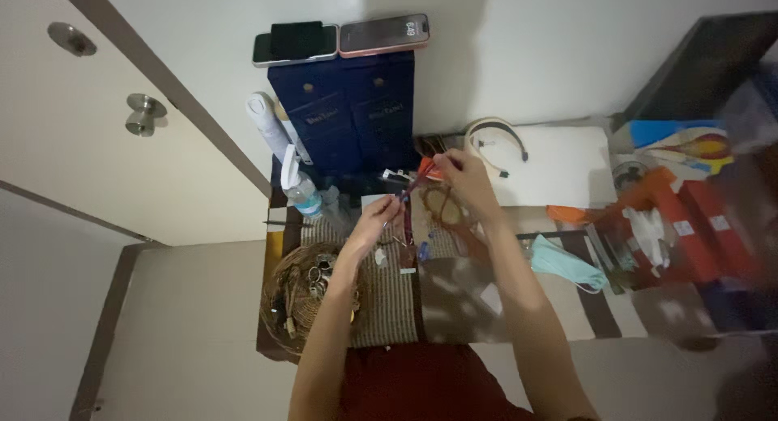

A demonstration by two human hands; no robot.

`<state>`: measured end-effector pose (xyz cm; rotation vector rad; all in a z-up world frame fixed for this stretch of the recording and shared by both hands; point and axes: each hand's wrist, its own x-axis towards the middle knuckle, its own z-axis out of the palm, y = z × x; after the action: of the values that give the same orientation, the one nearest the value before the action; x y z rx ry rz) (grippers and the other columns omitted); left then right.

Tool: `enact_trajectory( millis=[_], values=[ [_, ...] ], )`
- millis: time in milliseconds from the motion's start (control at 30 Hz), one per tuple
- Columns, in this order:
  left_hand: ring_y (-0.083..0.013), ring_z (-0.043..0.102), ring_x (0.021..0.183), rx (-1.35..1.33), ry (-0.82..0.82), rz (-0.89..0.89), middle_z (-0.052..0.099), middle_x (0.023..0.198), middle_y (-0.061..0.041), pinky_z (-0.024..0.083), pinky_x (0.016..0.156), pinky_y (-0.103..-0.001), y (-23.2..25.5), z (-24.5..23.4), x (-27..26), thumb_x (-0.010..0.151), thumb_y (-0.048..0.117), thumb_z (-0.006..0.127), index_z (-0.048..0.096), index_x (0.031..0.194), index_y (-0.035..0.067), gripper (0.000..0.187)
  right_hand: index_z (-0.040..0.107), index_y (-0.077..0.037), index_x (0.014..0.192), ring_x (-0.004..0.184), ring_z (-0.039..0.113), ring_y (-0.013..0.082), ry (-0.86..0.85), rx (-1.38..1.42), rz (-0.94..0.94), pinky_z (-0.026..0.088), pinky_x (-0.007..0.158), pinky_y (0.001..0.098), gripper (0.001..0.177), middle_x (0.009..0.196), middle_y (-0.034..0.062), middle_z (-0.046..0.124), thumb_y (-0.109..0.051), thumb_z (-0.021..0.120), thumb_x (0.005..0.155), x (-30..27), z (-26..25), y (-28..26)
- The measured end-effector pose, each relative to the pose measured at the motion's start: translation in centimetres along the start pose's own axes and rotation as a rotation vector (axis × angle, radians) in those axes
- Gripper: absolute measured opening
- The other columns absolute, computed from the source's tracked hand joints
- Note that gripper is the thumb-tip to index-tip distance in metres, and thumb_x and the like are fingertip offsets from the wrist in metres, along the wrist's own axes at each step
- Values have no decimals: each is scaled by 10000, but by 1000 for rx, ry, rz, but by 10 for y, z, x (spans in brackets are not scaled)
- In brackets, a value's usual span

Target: The person walks to a cluttered table and begins organizing small items. They spray a cloth and wipe a blue box, then place two smartphones on top of it. They pick up a woven basket, empty its contents onto the table, and sort through various small items including keys, hair ties, and a hairbrush.

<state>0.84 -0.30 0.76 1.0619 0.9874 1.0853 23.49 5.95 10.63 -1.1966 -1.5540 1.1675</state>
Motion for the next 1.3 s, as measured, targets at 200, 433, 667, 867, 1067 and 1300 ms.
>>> enact_trajectory(
  millis=[200,433,667,867,1067,1300],
  values=[
    [-132,555,747,261,6,73,581,793,-16,475,723,-305,12,15,-1,1084,246,531,640,1018,10,269,698,15,993,650,592,86,4,31,-87,482,596,256,213,710,9,631,-184,624,995,-7,-15,5],
    [-112,638,872,394,-36,184,672,924,-9,515,810,-285,-25,30,28,1059,286,507,632,1205,27,322,619,-8,912,690,486,77,-25,363,-104,414,647,242,249,750,-27,543,-193,613,1078,-10,-21,9],
    [-196,636,1125,490,-30,265,689,1252,-98,492,974,-321,-1,54,20,1050,216,549,551,1439,54,422,654,-51,989,731,464,104,-140,657,46,421,675,268,181,820,-22,549,-220,601,1022,-15,-36,2],
    [-219,649,1127,493,-60,185,674,1256,-132,501,990,-353,29,104,10,855,201,803,482,1413,4,673,558,-90,954,794,469,143,-119,1044,-41,453,748,305,168,862,5,519,-195,600,1080,-11,-13,21],
    [-200,660,1044,336,-116,112,706,1144,-105,525,919,-325,-10,91,24,1029,274,653,561,1343,-3,428,572,-78,1008,836,497,151,-159,1025,-59,455,786,314,143,899,10,535,-192,612,1085,-2,-17,48],
    [-95,507,641,-77,-30,-50,528,779,25,391,534,-283,-44,57,48,1055,287,591,537,1006,118,185,561,-78,1275,1144,629,188,-254,166,13,482,1045,359,484,1181,63,658,-482,362,1098,-1,-26,82]
  ],
)
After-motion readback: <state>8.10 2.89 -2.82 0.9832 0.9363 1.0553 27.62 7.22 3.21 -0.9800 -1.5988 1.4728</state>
